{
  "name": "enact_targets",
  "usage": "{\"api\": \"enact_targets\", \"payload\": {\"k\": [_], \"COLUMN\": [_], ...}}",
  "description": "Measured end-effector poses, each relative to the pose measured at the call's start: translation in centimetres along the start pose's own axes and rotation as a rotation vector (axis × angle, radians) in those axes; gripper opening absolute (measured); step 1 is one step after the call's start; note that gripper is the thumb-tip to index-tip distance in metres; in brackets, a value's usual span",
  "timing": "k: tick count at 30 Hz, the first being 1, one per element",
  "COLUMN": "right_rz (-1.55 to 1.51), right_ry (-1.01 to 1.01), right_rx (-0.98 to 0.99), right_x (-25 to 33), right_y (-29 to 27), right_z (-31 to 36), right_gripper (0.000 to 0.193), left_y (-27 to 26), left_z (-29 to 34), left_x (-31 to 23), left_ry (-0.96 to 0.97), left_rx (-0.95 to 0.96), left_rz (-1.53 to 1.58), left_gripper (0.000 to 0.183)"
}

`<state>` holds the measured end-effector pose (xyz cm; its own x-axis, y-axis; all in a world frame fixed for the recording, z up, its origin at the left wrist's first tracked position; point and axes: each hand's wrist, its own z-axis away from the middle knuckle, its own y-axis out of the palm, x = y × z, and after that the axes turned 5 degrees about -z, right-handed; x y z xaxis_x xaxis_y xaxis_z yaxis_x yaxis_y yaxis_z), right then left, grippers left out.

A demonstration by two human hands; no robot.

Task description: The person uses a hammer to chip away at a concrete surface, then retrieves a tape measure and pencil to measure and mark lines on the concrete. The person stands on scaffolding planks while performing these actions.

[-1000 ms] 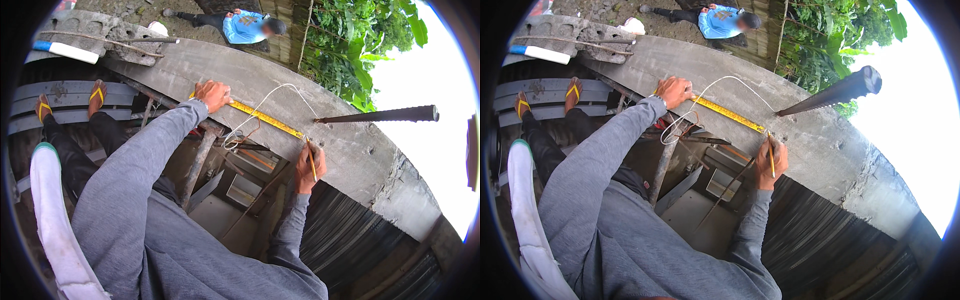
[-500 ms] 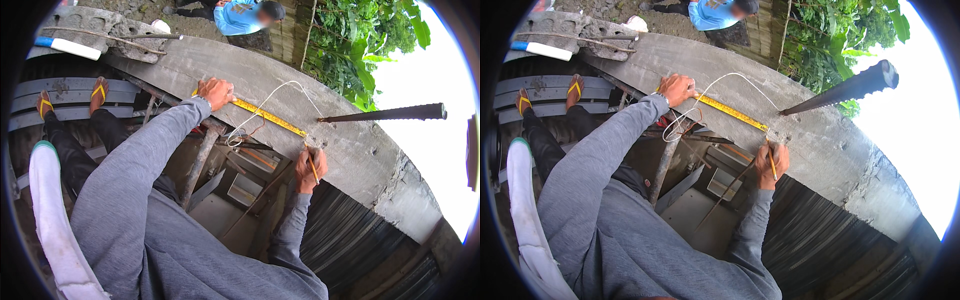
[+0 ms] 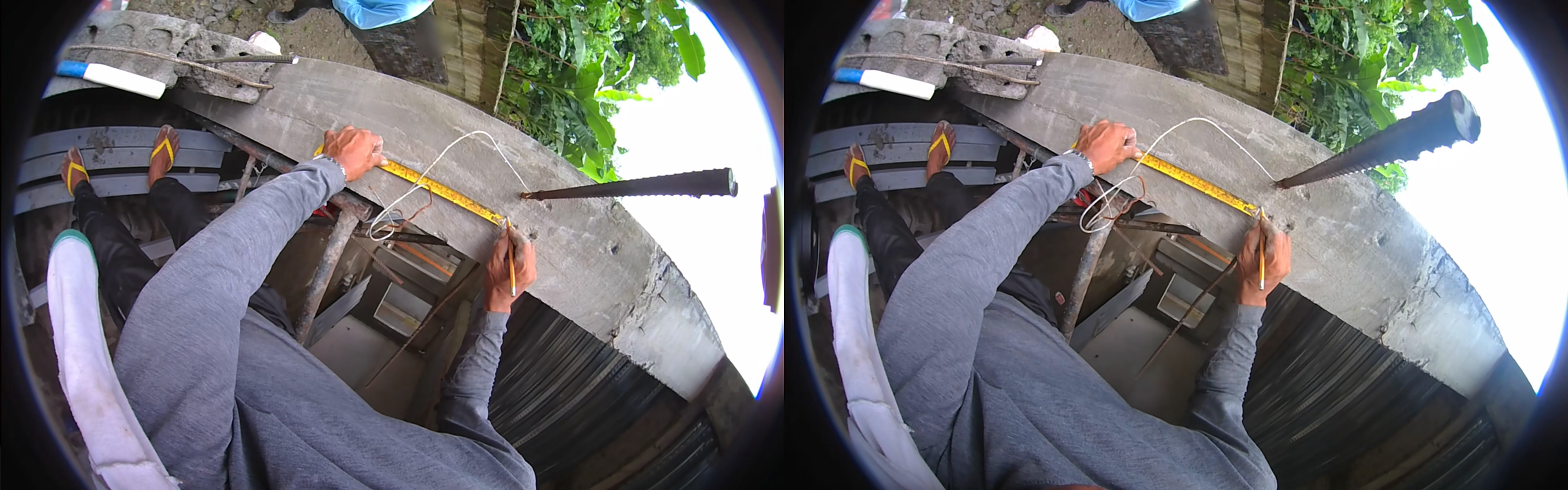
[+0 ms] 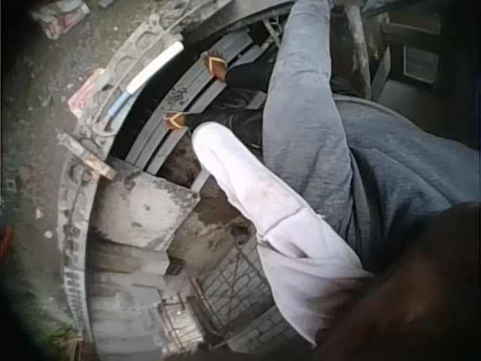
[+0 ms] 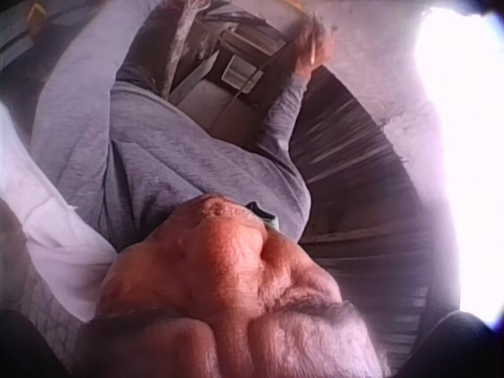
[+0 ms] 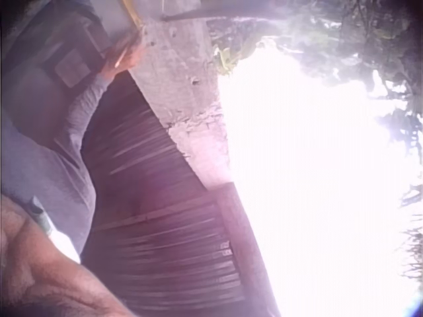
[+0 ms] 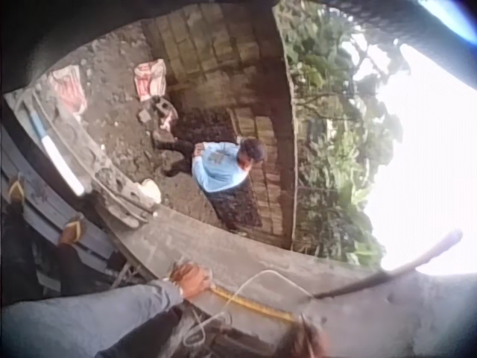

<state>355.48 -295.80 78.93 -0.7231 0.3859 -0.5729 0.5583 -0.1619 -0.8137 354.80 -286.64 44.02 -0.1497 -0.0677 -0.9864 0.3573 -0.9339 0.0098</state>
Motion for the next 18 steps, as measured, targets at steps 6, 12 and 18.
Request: {"api": "enact_targets", "payload": {"k": [6,12,18], "right_rz": [-0.048,-0.060,-0.009], "right_ry": [0.045,0.028,0.003], "right_rx": [0.050,-0.048,0.079], "right_x": [-1.3,-0.1,-0.6], "right_y": [-0.7,0.3,-0.8], "right_z": [2.1,0.4,0.9], "right_gripper": [0.010,0.010,0.007], "left_y": [-0.1,0.4,0.3], "left_z": [0.3,0.2,-0.3], "left_x": [-0.2,0.1,0.3], "left_ry": [-0.005,0.013,0.002], "left_rx": [-0.009,-0.032,-0.013], "left_rz": [-0.020,-0.014,-0.002], "left_gripper": [0.028,0.029,0.028]}}
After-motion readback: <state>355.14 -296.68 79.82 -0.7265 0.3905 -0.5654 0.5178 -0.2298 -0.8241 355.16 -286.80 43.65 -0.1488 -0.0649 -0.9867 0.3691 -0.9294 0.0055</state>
